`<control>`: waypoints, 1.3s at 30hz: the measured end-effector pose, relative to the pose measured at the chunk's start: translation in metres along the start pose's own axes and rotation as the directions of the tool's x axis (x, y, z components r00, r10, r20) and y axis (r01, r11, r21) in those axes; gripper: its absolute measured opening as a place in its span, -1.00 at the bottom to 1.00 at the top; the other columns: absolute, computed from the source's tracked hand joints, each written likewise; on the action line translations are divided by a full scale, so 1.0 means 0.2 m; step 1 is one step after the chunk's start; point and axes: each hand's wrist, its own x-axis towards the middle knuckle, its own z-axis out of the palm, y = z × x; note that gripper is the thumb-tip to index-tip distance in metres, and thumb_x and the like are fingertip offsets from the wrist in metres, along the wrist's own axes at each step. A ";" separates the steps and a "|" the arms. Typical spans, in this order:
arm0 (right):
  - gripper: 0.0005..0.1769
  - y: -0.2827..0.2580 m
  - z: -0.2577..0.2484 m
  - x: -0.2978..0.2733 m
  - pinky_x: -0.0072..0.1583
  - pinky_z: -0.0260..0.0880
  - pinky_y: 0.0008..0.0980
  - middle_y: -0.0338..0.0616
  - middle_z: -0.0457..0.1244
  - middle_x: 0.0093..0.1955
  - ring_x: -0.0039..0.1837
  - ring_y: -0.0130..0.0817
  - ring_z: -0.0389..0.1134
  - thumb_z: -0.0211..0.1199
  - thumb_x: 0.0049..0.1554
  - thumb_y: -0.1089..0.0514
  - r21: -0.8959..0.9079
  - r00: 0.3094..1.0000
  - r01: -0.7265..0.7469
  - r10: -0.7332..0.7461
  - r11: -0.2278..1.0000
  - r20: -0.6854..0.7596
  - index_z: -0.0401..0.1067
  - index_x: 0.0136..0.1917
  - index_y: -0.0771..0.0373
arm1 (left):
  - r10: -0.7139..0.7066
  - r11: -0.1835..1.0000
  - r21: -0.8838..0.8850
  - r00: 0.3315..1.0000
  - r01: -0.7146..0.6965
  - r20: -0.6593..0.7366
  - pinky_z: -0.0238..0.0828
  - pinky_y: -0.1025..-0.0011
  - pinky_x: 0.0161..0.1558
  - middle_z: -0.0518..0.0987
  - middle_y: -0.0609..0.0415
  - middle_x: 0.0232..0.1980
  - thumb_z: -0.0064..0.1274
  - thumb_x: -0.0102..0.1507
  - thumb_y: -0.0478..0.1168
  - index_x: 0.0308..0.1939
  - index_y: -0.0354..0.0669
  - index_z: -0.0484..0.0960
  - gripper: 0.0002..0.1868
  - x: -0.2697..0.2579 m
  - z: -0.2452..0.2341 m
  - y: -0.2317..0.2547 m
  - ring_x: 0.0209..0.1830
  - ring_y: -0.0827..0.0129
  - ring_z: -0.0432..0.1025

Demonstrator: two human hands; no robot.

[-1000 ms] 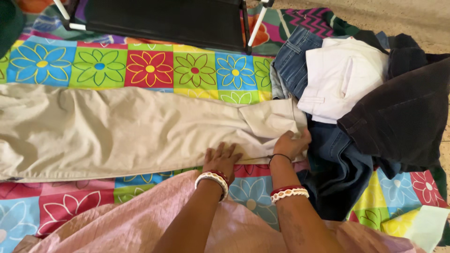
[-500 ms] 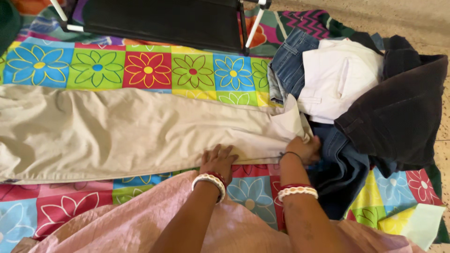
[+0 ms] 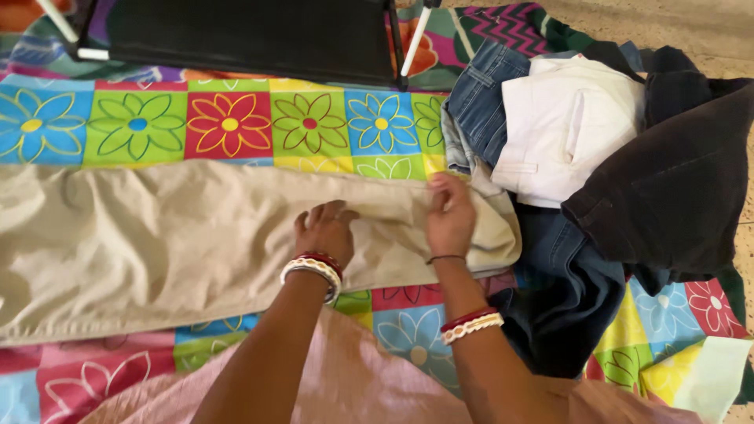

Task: The person unfolds a pair of beige trousers on a colorful mat, smooths them out, and folds them neatly. The person handles the trousers by hand, aligning the legs and folding the garment into a compact rectangle.

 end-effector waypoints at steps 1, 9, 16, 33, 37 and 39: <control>-0.67 0.05 0.05 -0.01 0.10 0.46 -0.20 -0.15 0.41 -0.02 -0.01 -0.16 0.48 0.06 0.14 0.31 0.002 0.979 -0.138 0.136 0.990 0.153 0.49 0.13 0.10 | 0.003 1.000 0.011 1.000 -0.002 -0.017 -0.03 -0.08 0.44 0.36 0.18 0.42 -0.01 0.21 -0.21 0.18 0.23 0.60 -0.56 0.04 -0.01 -0.02 0.46 0.22 0.19; -0.57 0.68 -0.21 0.06 0.29 0.38 -0.28 -0.02 0.37 0.25 0.27 -0.13 0.41 0.13 0.13 0.29 -0.289 0.970 -0.176 0.216 0.941 0.113 0.48 0.27 0.16 | -0.110 0.992 0.076 0.985 0.101 0.133 0.08 -0.11 0.35 0.29 0.20 0.47 -0.08 0.28 -0.15 0.39 0.22 0.37 -0.45 0.29 -0.04 -0.15 0.42 0.18 0.22; -0.44 0.72 -0.29 0.21 0.26 0.31 -0.20 0.05 0.27 0.32 0.27 -0.06 0.34 0.30 0.08 0.13 -0.285 0.800 -0.058 0.216 0.957 0.560 0.39 0.36 0.17 | -0.108 0.987 0.126 0.991 0.098 0.074 0.23 0.01 0.24 0.39 0.11 0.35 -0.11 0.32 -0.18 0.32 0.18 0.47 -0.54 0.42 -0.02 -0.21 0.31 0.14 0.33; -0.37 0.21 0.12 0.08 0.41 -0.03 0.27 0.07 0.16 0.45 0.51 0.10 0.08 0.21 0.10 0.07 -0.627 0.945 0.270 -0.078 0.731 0.317 0.28 0.44 0.10 | 0.050 0.995 0.098 0.989 -0.036 -0.138 -0.04 -0.17 0.38 0.21 0.06 0.53 -0.01 0.20 -0.10 0.37 0.14 0.39 -0.40 0.31 0.15 -0.06 0.48 0.11 0.10; -0.50 0.10 0.33 -0.17 0.51 0.06 0.05 -0.05 0.18 0.51 0.58 -0.05 0.11 0.06 0.22 0.08 -0.304 0.807 0.404 -0.180 0.863 0.562 0.32 0.43 0.07 | 0.175 0.926 0.334 0.984 -0.174 0.028 -0.33 -0.18 0.50 0.09 0.03 0.61 -0.06 0.29 -0.03 0.48 0.03 0.27 -0.34 0.13 0.30 0.01 0.65 0.07 -0.14; -0.52 0.12 0.34 -0.22 0.46 0.00 0.11 0.03 0.15 0.52 0.57 0.05 0.05 0.06 0.25 0.01 -0.379 0.823 0.439 -0.195 0.815 0.534 0.32 0.42 0.10 | 0.177 0.974 0.147 0.984 -0.170 -0.036 -0.38 -0.22 0.51 0.07 0.06 0.63 -0.09 0.30 0.02 0.51 0.14 0.25 -0.34 0.07 0.27 -0.05 0.65 0.08 -0.15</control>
